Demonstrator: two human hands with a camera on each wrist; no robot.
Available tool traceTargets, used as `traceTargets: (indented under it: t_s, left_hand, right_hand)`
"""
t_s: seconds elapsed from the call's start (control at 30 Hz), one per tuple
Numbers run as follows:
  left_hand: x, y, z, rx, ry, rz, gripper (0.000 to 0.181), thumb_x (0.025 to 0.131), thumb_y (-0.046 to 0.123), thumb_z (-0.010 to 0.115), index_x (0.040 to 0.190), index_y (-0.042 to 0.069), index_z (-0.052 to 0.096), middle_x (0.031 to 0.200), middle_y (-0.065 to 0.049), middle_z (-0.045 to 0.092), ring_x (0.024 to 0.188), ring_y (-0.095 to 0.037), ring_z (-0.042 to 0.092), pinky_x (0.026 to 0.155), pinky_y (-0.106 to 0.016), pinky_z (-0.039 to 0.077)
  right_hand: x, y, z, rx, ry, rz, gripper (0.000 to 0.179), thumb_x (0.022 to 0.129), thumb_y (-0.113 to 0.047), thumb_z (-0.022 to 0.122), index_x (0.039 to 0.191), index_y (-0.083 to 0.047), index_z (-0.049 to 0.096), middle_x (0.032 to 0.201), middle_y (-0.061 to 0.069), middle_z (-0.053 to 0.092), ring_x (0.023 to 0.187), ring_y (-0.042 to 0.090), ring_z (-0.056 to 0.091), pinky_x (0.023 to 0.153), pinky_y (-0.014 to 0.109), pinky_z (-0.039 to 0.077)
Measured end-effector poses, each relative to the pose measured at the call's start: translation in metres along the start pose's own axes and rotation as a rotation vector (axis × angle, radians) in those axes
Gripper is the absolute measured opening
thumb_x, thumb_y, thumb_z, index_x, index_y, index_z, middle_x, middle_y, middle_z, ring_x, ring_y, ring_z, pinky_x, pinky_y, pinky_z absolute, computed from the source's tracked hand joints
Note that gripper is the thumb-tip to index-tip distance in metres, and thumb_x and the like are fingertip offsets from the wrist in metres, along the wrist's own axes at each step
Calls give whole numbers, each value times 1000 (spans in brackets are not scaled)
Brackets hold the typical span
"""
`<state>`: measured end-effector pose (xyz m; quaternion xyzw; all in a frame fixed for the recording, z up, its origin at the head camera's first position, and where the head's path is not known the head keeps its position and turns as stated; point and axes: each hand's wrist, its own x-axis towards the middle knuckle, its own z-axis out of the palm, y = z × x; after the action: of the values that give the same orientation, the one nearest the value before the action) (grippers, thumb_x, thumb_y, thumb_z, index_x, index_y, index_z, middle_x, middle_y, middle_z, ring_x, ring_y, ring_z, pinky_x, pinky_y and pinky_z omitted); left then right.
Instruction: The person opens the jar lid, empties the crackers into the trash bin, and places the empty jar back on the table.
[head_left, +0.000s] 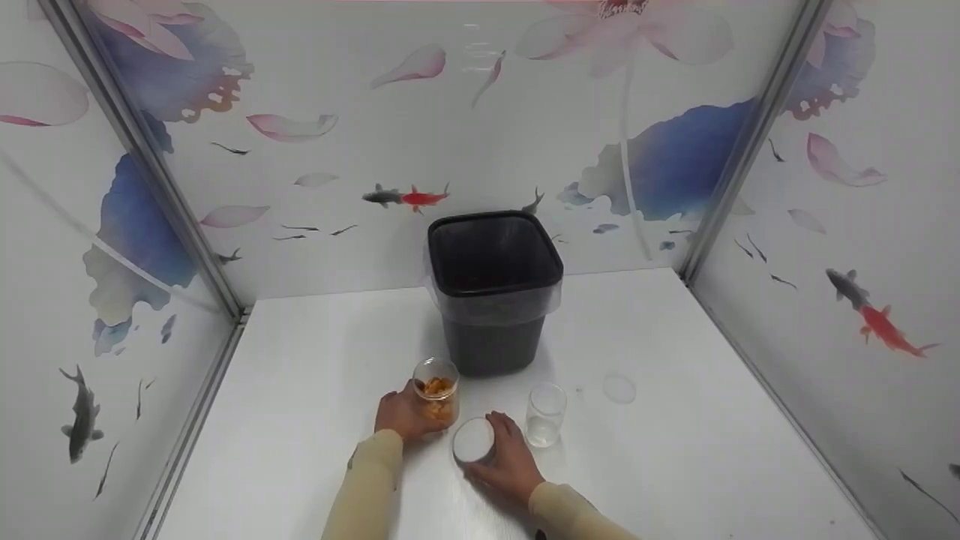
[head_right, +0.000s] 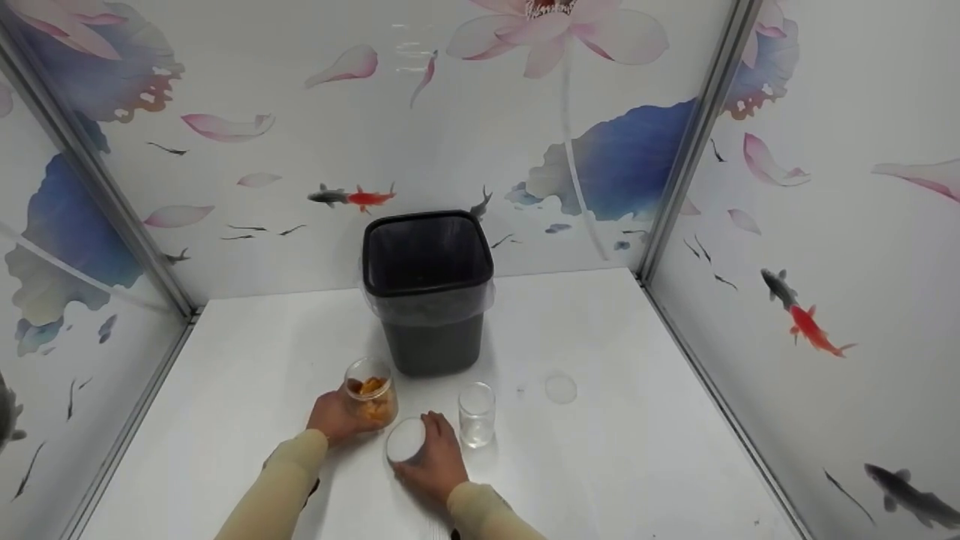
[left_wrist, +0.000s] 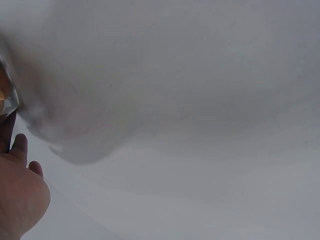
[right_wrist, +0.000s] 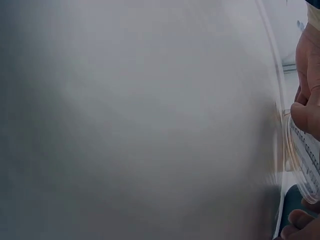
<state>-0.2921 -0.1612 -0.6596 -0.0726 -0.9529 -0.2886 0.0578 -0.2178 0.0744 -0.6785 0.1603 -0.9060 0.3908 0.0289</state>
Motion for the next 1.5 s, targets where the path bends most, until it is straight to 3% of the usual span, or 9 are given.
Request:
traceTargets:
  t_s: [0.4,1.0,1.13,1.3,1.5]
  left_hand:
    - [0,2,-2,-12,-1,-17,94,58,54,89,128,1,57,110,-13,70,97,-34,62,95,-50,44]
    - [2,0,1,14,16,-24,91,55,54,87,123,0,59,101,-15,71,91,-37,63,86,-50,49]
    - [1,0,2,11,17,-25,90,55,55,87,122,0,60,100,-14,71,89,-36,63,83,-49,50]
    - [1,0,1,8,16,-21,89,55,54,88,120,0,60,98,-14,71,88,-35,63,83,-49,50]
    - [1,2,-1,9,11,-33,89,56,53,88,122,0,60,101,-15,70,93,-37,62,88,-50,48]
  right_hand:
    - [-3,-7,-5,-122,-23,22,94,68,-40,88,136,9,47,144,27,42,136,44,36,110,53,32]
    - [-3,-6,-7,-115,-72,69,98,69,-42,85,143,8,43,149,23,37,141,41,31,113,49,28]
    - [-3,-8,-10,-117,-83,43,100,68,-39,85,144,9,40,149,26,37,140,43,31,113,52,27]
    - [-5,-12,-15,-155,-61,-45,100,70,-41,83,143,10,39,146,29,38,138,45,34,112,53,28]
    - [-10,-31,-34,-130,-89,-91,99,76,-46,80,149,3,35,150,23,36,141,40,31,112,51,30]
